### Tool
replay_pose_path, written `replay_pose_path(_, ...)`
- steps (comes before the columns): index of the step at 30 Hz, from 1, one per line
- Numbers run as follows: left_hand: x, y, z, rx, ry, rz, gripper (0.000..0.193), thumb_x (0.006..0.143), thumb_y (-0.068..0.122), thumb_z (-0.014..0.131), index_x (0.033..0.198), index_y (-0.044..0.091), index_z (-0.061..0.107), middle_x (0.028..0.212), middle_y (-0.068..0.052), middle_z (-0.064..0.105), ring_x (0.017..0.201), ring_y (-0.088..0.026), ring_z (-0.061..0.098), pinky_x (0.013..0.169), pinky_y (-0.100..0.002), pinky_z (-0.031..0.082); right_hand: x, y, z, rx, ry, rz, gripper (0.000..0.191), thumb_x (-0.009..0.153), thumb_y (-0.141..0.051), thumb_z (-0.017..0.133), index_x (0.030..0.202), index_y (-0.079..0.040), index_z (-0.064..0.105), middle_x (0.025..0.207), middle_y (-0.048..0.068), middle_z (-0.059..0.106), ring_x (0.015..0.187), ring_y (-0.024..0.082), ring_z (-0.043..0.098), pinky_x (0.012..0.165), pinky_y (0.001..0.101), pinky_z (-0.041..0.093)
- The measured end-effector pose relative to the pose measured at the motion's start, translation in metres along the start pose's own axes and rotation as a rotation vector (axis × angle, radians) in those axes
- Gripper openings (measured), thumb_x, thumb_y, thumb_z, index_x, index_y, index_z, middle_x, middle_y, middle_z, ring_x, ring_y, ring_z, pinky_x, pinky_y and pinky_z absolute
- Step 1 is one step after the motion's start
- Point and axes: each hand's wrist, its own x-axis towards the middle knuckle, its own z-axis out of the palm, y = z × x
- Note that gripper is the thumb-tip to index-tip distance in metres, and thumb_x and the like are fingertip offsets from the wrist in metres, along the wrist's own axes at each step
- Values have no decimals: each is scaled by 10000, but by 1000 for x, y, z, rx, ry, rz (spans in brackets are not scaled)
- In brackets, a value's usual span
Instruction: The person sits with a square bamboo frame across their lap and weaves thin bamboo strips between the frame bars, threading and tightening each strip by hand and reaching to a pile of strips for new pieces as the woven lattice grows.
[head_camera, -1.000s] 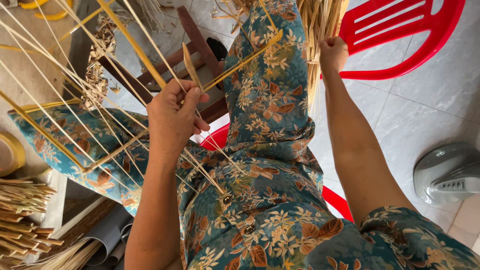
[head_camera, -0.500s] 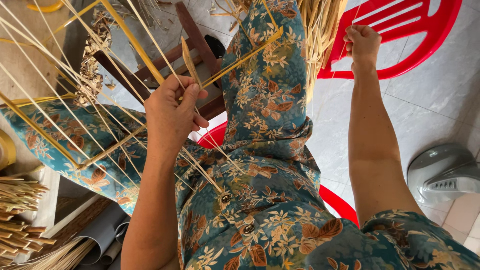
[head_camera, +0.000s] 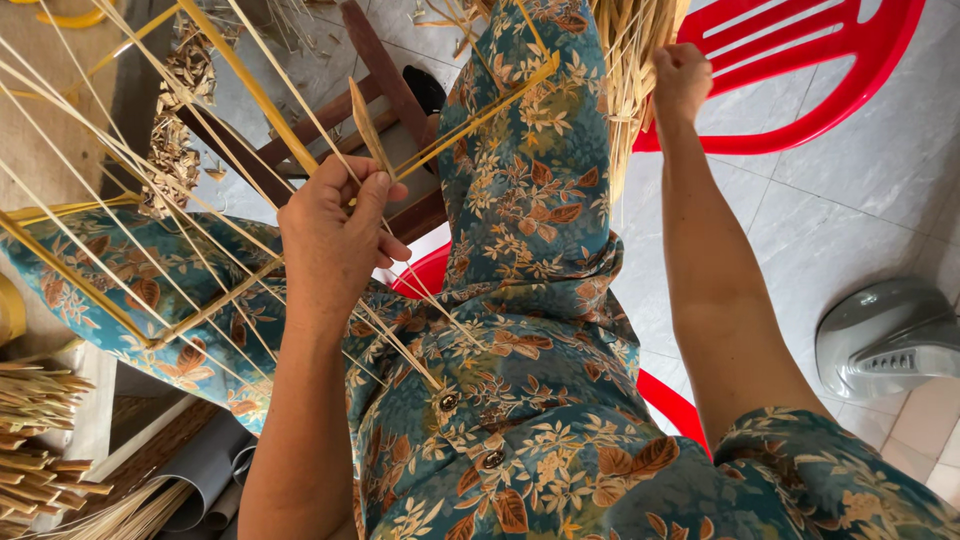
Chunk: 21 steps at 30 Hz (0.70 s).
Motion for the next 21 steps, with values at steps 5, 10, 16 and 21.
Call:
replay_pose_path(5, 1, 0, -1, -16, -8, -17, 141, 1016, 140, 614, 1043, 10, 661, 880, -64, 763, 491, -97, 674, 379, -216, 487, -11, -28, 24, -241, -124, 91, 358, 825, -416, 863, 882, -98, 708, 860, 63, 740, 781, 218, 724, 707, 405, 564)
replay_pose_path(10, 1, 0, -1, -25, -16, -21, 147, 1018, 143, 612, 1052, 9, 663, 885, -63, 762, 494, -93, 671, 384, -213, 484, -8, -25, 35, -354, 23, 56, 184, 779, -266, 823, 811, -111, 729, 922, 116, 725, 796, 307, 703, 659, 466, 569)
replay_pose_path(16, 0, 0, -1, -27, -13, -17, 150, 1022, 145, 608, 1064, 10, 659, 886, -56, 760, 491, -90, 666, 388, -212, 484, 11, -11, 21, 75, -128, 387, 100, 807, -128, 769, 879, -59, 761, 818, 104, 781, 618, 125, 703, 513, 287, 551)
replay_pose_path(21, 0, -1, 0, -25, -5, 10, 151, 1031, 145, 611, 1050, 5, 662, 876, -57, 756, 503, -87, 668, 401, -213, 504, 15, 2, -10, 163, -152, 414, 112, 847, -76, 714, 955, -48, 727, 754, 58, 774, 512, 58, 657, 403, 219, 473)
